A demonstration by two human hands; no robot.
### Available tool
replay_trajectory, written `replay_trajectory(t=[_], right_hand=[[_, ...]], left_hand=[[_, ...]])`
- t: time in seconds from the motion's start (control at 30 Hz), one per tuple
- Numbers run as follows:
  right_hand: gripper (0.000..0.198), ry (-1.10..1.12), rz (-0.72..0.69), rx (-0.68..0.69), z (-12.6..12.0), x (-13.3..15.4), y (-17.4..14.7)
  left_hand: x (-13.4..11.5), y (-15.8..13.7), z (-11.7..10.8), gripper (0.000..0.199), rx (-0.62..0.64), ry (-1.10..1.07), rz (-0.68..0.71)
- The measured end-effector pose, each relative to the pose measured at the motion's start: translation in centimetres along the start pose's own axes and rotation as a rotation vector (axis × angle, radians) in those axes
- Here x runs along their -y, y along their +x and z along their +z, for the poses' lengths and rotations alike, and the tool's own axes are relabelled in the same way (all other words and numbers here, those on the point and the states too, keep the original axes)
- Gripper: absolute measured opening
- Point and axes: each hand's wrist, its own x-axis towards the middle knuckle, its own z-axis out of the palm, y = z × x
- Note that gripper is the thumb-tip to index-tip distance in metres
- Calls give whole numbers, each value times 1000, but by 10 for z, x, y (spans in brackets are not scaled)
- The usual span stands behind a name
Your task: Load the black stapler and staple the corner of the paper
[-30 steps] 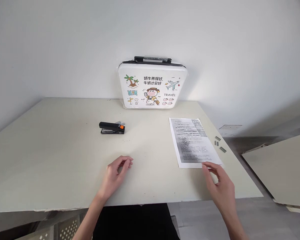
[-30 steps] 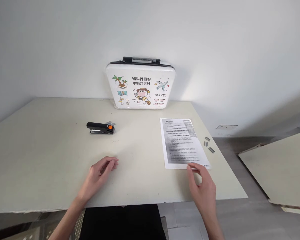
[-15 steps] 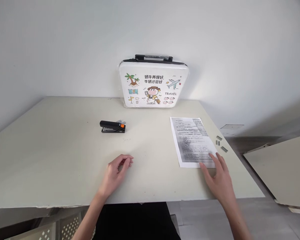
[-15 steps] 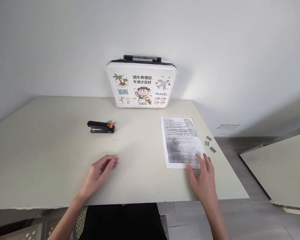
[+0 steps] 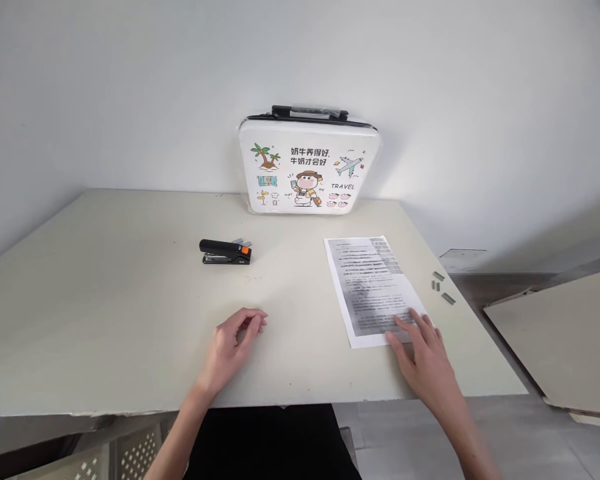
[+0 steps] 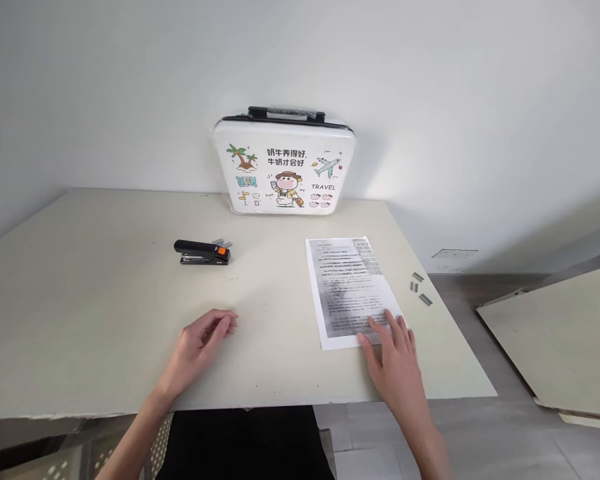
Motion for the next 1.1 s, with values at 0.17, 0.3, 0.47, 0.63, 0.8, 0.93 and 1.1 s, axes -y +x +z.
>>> replay_trajectory(t=[0.17,0.3,0.47,0.63,0.8,0.93,1.1], right_hand=[[50,23,-69,46,-1,27,-12],[42,39,-146,95,-4,48,-26],[34,43,-247,100,-2,81,-46],[35,61,-397,125,0,133,-60],[40,404,-495,418,-14,174,-56],[29,573,-372,468,-17,170,-38],[33,618,-185,425,-7,137,-10]], left_hand=[[0,0,0,32,1,6,1],[-1,-1,-1,32,6,19,12],[1,-4,-2,28,-67,170,174],[12,-10,-3,29,-4,417,315],[37,-20,-29,52,4,663,274],[56,-25,-73,58,62,738,240],[68,-22,-119,60,129,744,221]])
